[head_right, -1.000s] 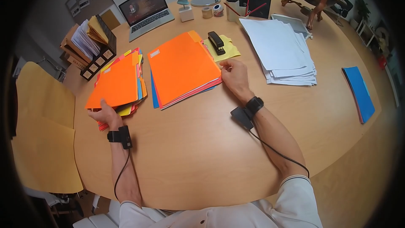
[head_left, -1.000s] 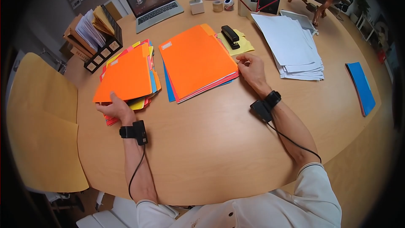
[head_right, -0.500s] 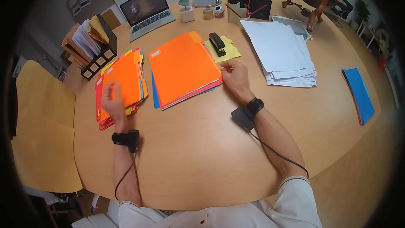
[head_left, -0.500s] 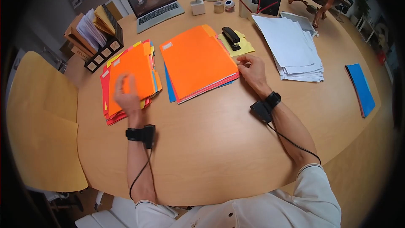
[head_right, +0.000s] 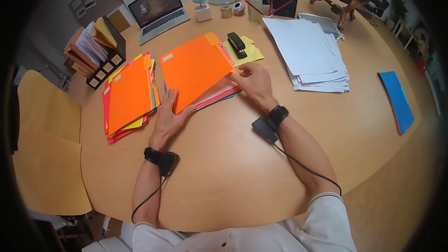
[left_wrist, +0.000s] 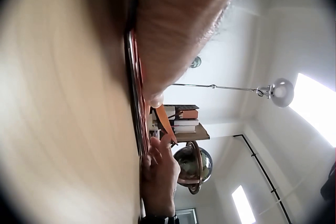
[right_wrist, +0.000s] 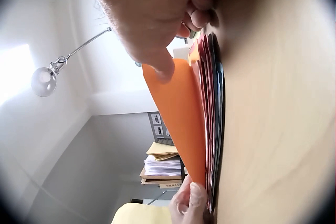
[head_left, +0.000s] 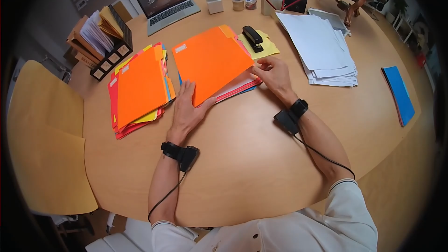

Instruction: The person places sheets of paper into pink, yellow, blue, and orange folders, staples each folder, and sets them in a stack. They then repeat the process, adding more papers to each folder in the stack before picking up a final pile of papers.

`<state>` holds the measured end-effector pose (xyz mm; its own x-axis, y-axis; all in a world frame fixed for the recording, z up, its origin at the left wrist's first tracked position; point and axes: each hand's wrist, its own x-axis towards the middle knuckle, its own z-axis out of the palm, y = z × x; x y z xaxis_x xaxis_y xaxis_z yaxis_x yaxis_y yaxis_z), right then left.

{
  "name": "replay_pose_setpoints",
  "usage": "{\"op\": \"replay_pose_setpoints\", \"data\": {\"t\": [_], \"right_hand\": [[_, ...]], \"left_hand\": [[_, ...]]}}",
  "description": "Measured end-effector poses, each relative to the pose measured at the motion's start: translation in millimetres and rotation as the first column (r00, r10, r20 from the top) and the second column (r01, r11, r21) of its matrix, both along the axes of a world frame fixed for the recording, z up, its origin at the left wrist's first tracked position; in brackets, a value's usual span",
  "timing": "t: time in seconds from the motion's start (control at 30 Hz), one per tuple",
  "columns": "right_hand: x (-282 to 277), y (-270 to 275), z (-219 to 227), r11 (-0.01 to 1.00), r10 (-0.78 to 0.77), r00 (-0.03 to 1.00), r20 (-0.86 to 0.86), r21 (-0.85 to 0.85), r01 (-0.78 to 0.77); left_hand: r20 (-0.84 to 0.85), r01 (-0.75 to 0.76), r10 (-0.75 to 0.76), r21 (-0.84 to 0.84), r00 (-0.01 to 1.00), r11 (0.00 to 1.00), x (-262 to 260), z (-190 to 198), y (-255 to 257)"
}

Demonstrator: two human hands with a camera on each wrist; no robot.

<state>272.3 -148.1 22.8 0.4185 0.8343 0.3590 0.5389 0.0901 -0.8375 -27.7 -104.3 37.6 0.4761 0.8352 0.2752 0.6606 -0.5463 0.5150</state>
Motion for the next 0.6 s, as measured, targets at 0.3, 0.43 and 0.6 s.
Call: {"op": "replay_pose_setpoints", "data": {"t": [0.3,0.43,0.6], "right_hand": [[-27,-16,21,0.994,0.014,0.911,0.412,-0.107,0.033],[-37,-19,29,0.974,0.031,0.86,0.51,-0.207,0.088],[-43,-23,36,0.954,0.047,0.846,0.53,-0.275,0.119]], "left_hand": [[0.124,0.004,-0.029,0.193,0.992,0.981,5,-2,-1],[0.224,-0.1,0.086,0.053,0.971,0.994,9,11,-12],[0.298,-0.294,0.265,0.057,0.917,0.954,0,3,-10]]}}
